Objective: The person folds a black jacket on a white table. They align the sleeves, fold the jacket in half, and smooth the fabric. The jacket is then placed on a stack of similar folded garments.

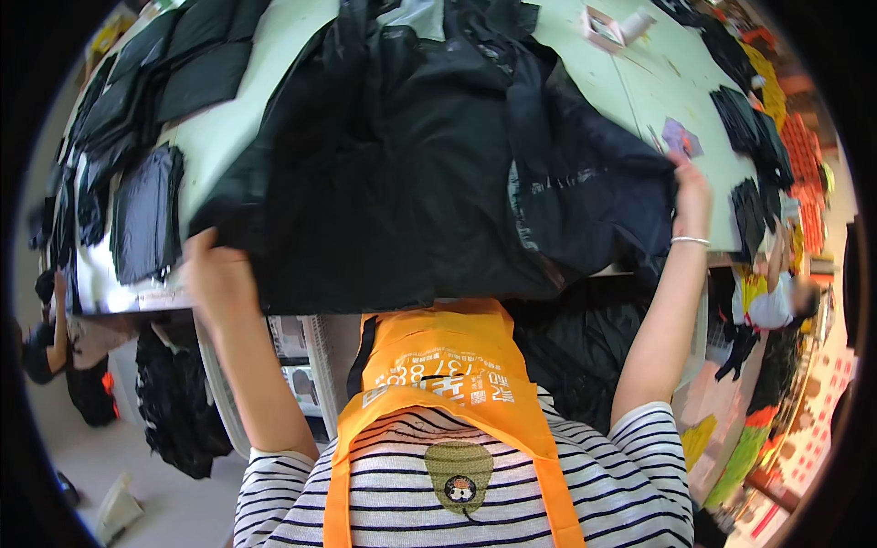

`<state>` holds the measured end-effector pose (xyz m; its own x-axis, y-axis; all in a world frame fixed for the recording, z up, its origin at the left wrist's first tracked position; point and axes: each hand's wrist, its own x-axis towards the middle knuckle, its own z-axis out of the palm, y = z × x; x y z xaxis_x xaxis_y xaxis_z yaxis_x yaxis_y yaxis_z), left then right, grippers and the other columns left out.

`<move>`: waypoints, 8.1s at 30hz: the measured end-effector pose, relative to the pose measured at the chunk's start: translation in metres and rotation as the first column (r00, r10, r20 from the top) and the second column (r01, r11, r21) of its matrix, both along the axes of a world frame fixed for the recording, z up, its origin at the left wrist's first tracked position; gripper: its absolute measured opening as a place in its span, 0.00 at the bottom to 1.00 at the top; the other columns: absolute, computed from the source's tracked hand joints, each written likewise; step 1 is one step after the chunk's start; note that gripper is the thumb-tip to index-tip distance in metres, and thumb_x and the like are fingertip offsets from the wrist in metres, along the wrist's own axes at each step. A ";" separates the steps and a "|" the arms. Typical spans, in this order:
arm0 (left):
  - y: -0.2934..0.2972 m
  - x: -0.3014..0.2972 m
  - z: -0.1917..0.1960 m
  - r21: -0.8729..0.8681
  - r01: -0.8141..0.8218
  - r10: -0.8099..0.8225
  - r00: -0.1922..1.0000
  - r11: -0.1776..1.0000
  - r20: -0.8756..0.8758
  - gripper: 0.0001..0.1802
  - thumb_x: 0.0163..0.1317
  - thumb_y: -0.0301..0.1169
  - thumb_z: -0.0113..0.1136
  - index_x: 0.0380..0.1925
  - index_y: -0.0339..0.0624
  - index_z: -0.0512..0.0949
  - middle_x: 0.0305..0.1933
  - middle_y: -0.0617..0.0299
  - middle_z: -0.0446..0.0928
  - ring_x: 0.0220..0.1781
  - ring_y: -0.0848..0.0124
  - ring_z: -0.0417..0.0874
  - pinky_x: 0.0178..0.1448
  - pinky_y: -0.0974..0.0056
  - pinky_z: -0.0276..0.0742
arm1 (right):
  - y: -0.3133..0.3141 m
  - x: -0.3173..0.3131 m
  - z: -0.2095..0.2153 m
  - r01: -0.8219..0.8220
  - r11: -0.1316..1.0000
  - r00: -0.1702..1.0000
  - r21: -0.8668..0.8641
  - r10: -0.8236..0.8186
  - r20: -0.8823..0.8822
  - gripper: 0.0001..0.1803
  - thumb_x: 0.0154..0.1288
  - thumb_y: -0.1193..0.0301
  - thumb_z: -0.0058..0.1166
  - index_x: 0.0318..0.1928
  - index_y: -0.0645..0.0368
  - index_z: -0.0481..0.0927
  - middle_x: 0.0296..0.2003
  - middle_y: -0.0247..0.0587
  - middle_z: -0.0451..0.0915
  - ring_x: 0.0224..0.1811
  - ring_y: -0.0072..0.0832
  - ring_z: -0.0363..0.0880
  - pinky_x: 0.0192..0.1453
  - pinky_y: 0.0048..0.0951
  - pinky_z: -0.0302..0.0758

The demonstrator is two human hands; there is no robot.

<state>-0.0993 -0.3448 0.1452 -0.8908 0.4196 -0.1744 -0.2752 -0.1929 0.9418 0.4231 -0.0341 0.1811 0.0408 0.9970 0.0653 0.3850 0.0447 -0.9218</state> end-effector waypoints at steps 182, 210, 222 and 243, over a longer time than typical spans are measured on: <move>0.353 0.013 -0.088 -0.824 0.151 -0.837 0.135 0.546 -0.530 0.17 0.60 0.38 0.55 0.19 0.37 0.80 0.22 0.52 0.77 0.29 0.52 0.79 0.35 0.52 0.73 | 0.043 -0.396 -0.207 -0.107 0.994 0.986 -0.011 0.105 -0.130 0.09 0.47 0.75 0.66 0.29 0.62 0.79 0.27 0.51 0.79 0.28 0.44 0.79 0.34 0.38 0.76; 0.404 0.082 -0.086 -0.357 0.630 -0.643 0.760 0.690 0.098 0.09 0.65 0.27 0.48 0.37 0.35 0.77 0.29 0.71 0.73 0.32 0.80 0.71 0.40 0.75 0.67 | 0.286 0.054 -0.216 0.026 0.967 0.751 0.252 -0.185 0.634 0.16 0.71 0.66 0.46 0.52 0.63 0.75 0.46 0.50 0.77 0.50 0.41 0.76 0.54 0.37 0.73; 0.384 0.107 -0.053 -0.286 0.480 -0.525 0.845 0.829 -0.102 0.10 0.71 0.32 0.51 0.32 0.39 0.74 0.30 0.73 0.72 0.32 0.86 0.67 0.37 0.79 0.62 | 0.138 -0.265 -0.125 -0.525 0.811 0.837 0.257 0.548 -0.019 0.12 0.60 0.68 0.60 0.43 0.59 0.78 0.33 0.38 0.76 0.29 0.33 0.77 0.31 0.30 0.73; 0.377 0.104 -0.051 -0.215 0.492 -0.510 0.860 0.844 -0.031 0.13 0.72 0.35 0.47 0.33 0.38 0.76 0.31 0.73 0.74 0.33 0.85 0.70 0.38 0.78 0.66 | 0.133 -0.291 -0.125 -0.479 0.797 0.861 0.367 0.509 0.019 0.10 0.60 0.68 0.60 0.40 0.58 0.79 0.31 0.36 0.76 0.27 0.33 0.78 0.29 0.29 0.73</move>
<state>0.0044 0.0327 0.0945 -0.5833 0.7781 -0.2330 -0.2036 0.1377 0.9693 0.1326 0.0991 0.0563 -0.4315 0.7943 0.4276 0.1513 0.5311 -0.8337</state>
